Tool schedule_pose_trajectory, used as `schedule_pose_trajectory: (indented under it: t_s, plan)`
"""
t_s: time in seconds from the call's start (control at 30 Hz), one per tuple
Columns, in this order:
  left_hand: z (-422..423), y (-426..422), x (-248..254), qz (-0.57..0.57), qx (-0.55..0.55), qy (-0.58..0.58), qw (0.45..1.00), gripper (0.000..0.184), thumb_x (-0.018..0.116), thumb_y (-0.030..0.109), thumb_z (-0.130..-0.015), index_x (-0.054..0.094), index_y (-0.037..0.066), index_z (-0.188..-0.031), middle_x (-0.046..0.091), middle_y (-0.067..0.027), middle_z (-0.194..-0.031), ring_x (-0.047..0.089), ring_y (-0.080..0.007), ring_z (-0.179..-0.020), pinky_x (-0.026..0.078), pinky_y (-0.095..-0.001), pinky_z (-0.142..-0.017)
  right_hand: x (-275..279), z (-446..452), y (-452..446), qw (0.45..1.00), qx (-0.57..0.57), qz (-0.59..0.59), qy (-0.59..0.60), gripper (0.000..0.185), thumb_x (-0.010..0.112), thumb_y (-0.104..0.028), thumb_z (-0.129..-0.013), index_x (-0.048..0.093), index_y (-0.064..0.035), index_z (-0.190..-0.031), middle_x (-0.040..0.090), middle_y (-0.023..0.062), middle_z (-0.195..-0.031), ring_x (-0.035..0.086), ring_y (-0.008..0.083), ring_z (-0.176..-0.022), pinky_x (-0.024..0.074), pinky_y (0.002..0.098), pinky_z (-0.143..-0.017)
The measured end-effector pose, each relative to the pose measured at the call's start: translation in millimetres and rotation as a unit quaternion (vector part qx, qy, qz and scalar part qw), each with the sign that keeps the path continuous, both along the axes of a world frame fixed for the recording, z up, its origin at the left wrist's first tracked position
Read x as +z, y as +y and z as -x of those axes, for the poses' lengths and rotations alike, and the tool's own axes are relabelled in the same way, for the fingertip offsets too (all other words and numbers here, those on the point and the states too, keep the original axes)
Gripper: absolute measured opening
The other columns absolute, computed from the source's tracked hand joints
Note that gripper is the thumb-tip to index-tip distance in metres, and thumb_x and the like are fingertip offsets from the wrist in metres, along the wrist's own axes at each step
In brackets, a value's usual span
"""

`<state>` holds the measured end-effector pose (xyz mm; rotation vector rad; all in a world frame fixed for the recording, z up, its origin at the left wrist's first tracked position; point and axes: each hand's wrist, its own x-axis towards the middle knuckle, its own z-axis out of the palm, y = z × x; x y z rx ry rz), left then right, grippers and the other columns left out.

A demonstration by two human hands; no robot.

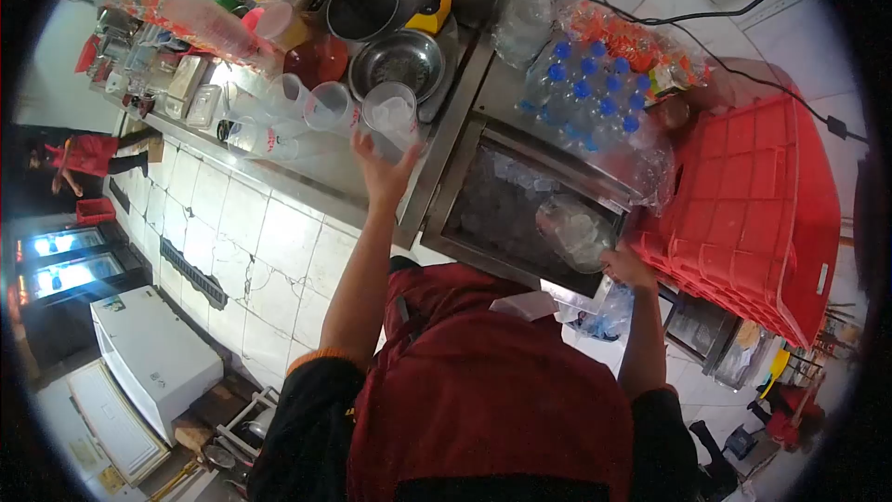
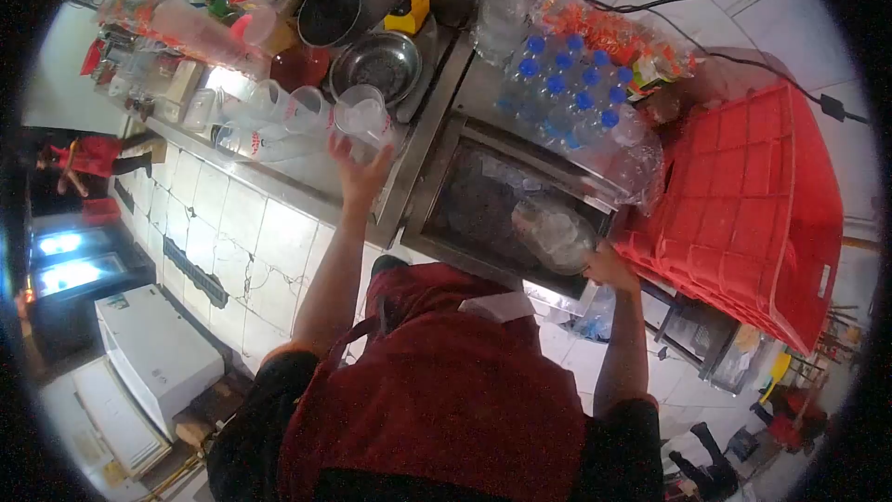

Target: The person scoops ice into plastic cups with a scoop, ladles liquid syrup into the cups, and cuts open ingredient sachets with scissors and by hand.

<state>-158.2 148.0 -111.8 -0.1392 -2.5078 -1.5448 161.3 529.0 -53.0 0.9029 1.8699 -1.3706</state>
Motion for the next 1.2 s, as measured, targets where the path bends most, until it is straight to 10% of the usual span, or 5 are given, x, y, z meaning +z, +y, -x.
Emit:
schedule_pose_trajectory:
  t_s: [0.07, 0.33, 0.53, 0.67, 1.2]
  plan:
    - [-8.1, -36.9, -15.4, -0.136, -0.013, -0.050, 0.989, 0.096, 0.081, 0.022, -0.073, 0.020, 0.004, -0.145, 0.041, -0.0170, -0.130, 0.044, -0.0279, -0.121, 0.040, -0.0421, -0.095, 1.8, -5.8, -13.8, 0.992, -0.120, -0.041, 0.018, 0.022, 0.055, -0.021, -0.084, 0.052, -0.0003, -0.093, 0.050, 0.0047, -0.052, 0.043, 0.0122, -0.037, 0.0311, 0.0291, -0.034]
    - [78.7, -61.3, -19.5, 0.071, 0.013, 0.092, 0.993, 0.085, 0.082, 0.024, -0.072, 0.035, 0.000, -0.138, 0.042, -0.0161, -0.134, 0.043, -0.0298, -0.122, 0.038, -0.0425, -0.099, -52.4, -1.8, -6.1, 0.992, -0.118, 0.014, 0.041, 0.013, 0.056, -0.014, -0.082, 0.051, -0.0026, -0.083, 0.046, 0.0022, -0.050, 0.039, 0.0102, -0.035, 0.0262, 0.0271, -0.032]
    - [43.4, -68.8, -3.0, -0.054, 0.085, 0.019, 0.995, 0.086, 0.088, 0.028, -0.064, 0.044, -0.002, -0.131, 0.048, -0.0189, -0.128, 0.050, -0.0340, -0.116, 0.040, -0.0446, -0.099, 35.9, 61.7, -22.9, 0.996, -0.073, 0.018, 0.037, 0.029, 0.059, -0.018, -0.083, 0.050, 0.0014, -0.102, 0.053, 0.0072, -0.061, 0.050, 0.0142, -0.043, 0.0383, 0.0281, -0.037]
    - [-51.3, -83.1, 28.7, 0.146, -0.021, 0.123, 0.981, 0.092, 0.090, 0.020, -0.053, 0.044, 0.001, -0.131, 0.051, -0.0185, -0.118, 0.050, -0.0379, -0.109, 0.041, -0.0484, -0.094, 90.4, 95.6, -28.6, 0.993, 0.100, -0.061, 0.021, 0.045, 0.050, -0.016, -0.085, 0.049, 0.0021, -0.126, 0.060, 0.0099, -0.078, 0.060, 0.0165, -0.063, 0.0505, 0.0333, -0.058]
    - [-107.7, 21.9, 32.6, 0.149, -0.292, 0.021, 0.944, 0.082, 0.082, 0.021, -0.051, 0.051, 0.011, -0.126, 0.052, -0.0143, -0.120, 0.046, -0.0394, -0.113, 0.037, -0.0518, -0.096, 188.2, 177.9, -59.7, 0.821, 0.477, -0.310, 0.045, 0.024, 0.052, -0.007, -0.071, 0.067, 0.0089, -0.083, 0.067, 0.0271, -0.083, 0.067, 0.0421, -0.082, 0.0520, 0.0487, -0.072]
